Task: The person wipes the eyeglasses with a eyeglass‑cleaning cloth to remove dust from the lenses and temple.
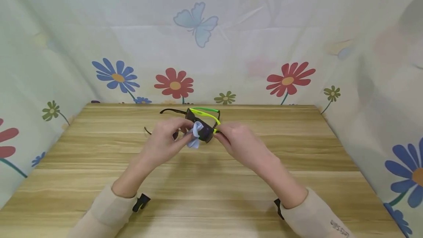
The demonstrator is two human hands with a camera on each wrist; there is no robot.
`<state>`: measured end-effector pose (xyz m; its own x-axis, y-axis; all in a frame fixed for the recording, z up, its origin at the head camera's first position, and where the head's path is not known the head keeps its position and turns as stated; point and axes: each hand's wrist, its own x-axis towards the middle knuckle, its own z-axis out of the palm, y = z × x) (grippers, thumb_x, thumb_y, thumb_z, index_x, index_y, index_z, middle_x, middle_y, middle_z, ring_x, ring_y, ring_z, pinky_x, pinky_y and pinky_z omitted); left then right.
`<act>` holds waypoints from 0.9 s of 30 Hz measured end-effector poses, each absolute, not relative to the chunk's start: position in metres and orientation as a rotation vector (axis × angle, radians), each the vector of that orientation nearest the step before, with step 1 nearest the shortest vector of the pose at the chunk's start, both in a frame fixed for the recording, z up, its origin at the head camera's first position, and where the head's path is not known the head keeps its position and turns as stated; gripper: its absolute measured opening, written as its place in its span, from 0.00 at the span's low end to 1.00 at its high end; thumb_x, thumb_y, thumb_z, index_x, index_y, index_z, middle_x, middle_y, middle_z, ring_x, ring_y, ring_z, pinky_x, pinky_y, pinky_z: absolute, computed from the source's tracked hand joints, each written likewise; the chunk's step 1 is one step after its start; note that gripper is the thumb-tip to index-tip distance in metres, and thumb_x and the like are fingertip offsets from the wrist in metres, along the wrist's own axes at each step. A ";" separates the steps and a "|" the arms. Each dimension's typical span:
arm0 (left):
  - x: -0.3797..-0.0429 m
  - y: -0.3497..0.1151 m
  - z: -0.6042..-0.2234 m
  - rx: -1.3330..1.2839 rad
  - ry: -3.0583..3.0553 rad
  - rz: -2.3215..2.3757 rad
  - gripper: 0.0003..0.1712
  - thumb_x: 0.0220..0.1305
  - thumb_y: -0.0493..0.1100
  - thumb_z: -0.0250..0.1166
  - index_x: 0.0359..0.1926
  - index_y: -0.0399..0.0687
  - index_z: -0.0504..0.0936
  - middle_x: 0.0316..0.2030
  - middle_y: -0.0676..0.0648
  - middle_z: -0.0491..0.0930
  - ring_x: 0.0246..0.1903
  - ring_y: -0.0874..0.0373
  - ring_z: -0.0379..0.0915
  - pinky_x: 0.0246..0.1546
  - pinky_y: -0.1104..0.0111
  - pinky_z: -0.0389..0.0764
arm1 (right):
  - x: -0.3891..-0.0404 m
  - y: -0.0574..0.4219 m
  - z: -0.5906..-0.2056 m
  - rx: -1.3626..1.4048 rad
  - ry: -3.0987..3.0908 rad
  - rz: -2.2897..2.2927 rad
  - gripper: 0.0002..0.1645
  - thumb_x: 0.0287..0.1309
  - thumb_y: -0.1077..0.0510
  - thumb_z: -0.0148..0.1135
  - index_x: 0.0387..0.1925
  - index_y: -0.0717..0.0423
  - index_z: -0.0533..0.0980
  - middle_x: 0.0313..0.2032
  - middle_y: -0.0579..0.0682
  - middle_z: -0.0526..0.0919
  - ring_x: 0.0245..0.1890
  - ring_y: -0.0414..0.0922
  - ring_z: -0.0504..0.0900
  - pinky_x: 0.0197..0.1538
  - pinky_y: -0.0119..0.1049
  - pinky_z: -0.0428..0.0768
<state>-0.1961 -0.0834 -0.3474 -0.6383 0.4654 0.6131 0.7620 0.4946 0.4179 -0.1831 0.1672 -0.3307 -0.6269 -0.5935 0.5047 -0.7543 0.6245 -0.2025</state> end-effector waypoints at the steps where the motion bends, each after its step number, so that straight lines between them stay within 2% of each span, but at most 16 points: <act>1: -0.195 -0.083 -0.347 -1.012 -2.310 -0.940 0.11 0.61 0.34 0.75 0.44 0.39 0.86 0.39 0.47 0.85 0.36 0.59 0.81 0.39 0.66 0.84 | -0.183 0.167 -0.330 1.074 -2.457 0.563 0.06 0.64 0.63 0.70 0.42 0.62 0.83 0.31 0.46 0.85 0.25 0.38 0.74 0.29 0.34 0.76; 5: -0.191 -0.080 -0.348 -1.013 -2.253 -0.864 0.12 0.59 0.34 0.77 0.44 0.40 0.86 0.39 0.47 0.85 0.37 0.57 0.81 0.38 0.69 0.83 | -0.183 0.163 -0.329 1.091 -2.451 0.551 0.05 0.65 0.63 0.70 0.40 0.61 0.82 0.29 0.45 0.82 0.24 0.38 0.73 0.28 0.33 0.75; 19: -0.180 -0.073 -0.346 -1.061 -2.107 -0.705 0.12 0.62 0.37 0.76 0.47 0.40 0.88 0.40 0.48 0.84 0.39 0.56 0.79 0.42 0.66 0.80 | -0.182 0.158 -0.328 1.157 -2.366 0.450 0.06 0.65 0.67 0.67 0.36 0.60 0.76 0.24 0.44 0.72 0.23 0.40 0.69 0.28 0.34 0.72; 27: -0.185 -0.073 -0.347 -1.035 -2.085 -0.664 0.11 0.60 0.37 0.76 0.44 0.41 0.90 0.37 0.48 0.85 0.36 0.54 0.78 0.38 0.64 0.79 | -0.181 0.162 -0.329 1.141 -2.412 0.426 0.04 0.68 0.66 0.65 0.40 0.62 0.76 0.31 0.49 0.81 0.28 0.42 0.75 0.32 0.35 0.77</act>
<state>-0.1855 -0.0734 -0.3472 -0.4312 0.4637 0.7740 0.8259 0.5482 0.1317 -0.1814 0.1619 -0.3294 -0.5650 -0.6510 0.5070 -0.7853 0.6128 -0.0883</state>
